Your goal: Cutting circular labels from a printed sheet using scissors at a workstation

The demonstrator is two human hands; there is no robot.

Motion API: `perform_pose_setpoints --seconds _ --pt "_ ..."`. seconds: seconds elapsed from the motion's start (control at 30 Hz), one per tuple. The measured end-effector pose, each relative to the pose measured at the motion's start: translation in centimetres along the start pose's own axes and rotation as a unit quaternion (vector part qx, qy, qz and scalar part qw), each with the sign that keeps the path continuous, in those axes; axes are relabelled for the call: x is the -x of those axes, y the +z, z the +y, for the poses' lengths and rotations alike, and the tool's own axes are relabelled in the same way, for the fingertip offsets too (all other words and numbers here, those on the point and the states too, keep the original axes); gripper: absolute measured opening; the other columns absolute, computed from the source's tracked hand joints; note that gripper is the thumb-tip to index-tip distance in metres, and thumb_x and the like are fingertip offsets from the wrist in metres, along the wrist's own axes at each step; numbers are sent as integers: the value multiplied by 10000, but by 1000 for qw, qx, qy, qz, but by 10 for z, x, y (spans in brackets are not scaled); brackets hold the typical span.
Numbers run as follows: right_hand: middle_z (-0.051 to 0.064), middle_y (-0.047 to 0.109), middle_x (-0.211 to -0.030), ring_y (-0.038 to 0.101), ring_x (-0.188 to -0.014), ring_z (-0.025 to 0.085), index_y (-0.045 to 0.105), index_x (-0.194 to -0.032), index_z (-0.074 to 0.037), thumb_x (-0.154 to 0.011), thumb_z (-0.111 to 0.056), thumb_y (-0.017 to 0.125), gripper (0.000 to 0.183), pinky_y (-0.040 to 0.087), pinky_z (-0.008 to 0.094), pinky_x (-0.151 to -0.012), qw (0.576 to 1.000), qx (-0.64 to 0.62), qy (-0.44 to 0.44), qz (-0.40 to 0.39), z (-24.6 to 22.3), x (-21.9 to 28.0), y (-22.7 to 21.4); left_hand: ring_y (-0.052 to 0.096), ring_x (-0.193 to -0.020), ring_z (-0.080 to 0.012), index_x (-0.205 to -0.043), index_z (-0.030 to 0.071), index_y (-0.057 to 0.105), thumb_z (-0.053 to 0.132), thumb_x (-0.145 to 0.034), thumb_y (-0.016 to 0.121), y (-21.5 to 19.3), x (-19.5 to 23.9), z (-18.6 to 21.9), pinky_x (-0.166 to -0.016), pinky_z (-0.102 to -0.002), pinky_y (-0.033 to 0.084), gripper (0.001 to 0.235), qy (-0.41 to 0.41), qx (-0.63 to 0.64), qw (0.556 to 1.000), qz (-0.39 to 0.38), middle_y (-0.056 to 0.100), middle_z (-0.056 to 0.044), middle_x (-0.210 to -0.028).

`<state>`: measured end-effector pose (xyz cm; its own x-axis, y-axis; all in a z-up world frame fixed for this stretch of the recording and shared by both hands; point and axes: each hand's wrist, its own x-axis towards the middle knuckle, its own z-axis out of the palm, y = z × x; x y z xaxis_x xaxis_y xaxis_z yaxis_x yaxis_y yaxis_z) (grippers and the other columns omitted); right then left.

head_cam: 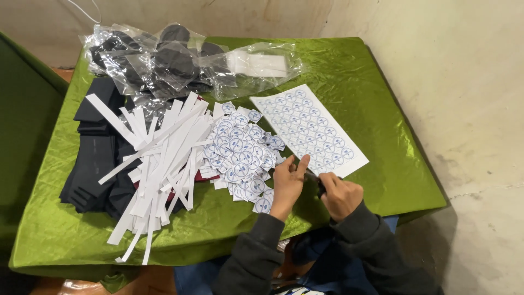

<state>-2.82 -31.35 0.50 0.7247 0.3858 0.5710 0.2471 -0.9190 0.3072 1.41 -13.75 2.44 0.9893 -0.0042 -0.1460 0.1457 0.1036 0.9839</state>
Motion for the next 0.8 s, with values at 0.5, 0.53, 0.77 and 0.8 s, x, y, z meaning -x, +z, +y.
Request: perform_pose_setpoints --seconds 0.5,0.53,0.77,0.8 --pt "159 739 -1147 679 -532 187 568 -928 -27 -857 -156 887 351 521 253 -475 769 -546 328 49 26 -65 -4 761 -931 -297 -1316 -102 633 71 -873 811 -94 24 10 -676 -345 607 509 156 -110 969 155 777 -268 -927" --pt "159 739 -1147 679 -532 187 568 -928 -27 -857 -156 887 351 521 253 -475 768 -548 327 49 26 -75 -3 761 -931 -297 -1316 -102 633 71 -873 811 -96 28 16 -676 -345 607 509 157 -111 969 157 777 -268 -927" --pt "271 693 -1075 660 -436 224 535 -896 18 -874 -95 855 339 529 299 -390 633 -701 329 13 23 -115 31 726 -979 -370 -1173 24 753 58 -837 828 -109 50 53 -736 -410 672 346 334 -150 926 91 747 -209 -1120" --pt "288 688 -1016 664 -429 248 536 -882 28 -860 -44 850 323 530 318 -388 615 -724 314 16 24 -118 38 714 -1016 -346 -1229 73 748 52 -844 814 -112 51 54 -768 -421 675 392 347 -152 923 76 760 -172 -1125"
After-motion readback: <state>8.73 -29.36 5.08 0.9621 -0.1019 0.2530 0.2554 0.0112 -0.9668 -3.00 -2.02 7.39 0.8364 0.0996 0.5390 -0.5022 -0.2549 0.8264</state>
